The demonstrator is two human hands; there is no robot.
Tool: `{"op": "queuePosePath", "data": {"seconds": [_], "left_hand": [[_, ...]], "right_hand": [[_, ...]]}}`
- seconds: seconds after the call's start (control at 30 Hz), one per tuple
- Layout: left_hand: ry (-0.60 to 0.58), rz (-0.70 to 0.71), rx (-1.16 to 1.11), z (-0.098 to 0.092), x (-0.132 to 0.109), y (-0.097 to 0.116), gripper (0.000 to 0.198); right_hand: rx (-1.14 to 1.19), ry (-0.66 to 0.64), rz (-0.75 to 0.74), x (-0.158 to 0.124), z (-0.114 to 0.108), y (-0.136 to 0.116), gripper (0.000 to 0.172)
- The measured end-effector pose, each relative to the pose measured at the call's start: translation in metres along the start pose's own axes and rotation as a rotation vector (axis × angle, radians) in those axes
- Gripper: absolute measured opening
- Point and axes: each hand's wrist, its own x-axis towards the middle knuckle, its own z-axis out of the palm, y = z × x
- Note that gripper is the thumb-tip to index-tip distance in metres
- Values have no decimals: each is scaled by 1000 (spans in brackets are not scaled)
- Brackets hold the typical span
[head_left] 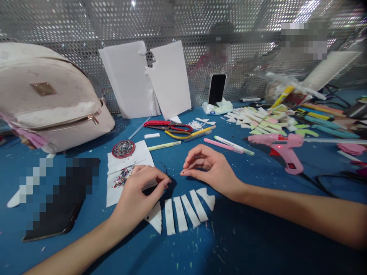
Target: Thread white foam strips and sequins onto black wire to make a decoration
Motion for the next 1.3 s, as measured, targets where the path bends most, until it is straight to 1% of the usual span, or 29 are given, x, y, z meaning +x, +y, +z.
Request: {"op": "queuePosePath", "data": {"seconds": [1.3], "left_hand": [[-1,5,14,0,1,1,17]], "right_hand": [[-51,2,0,-1,0,-1,28]]}}
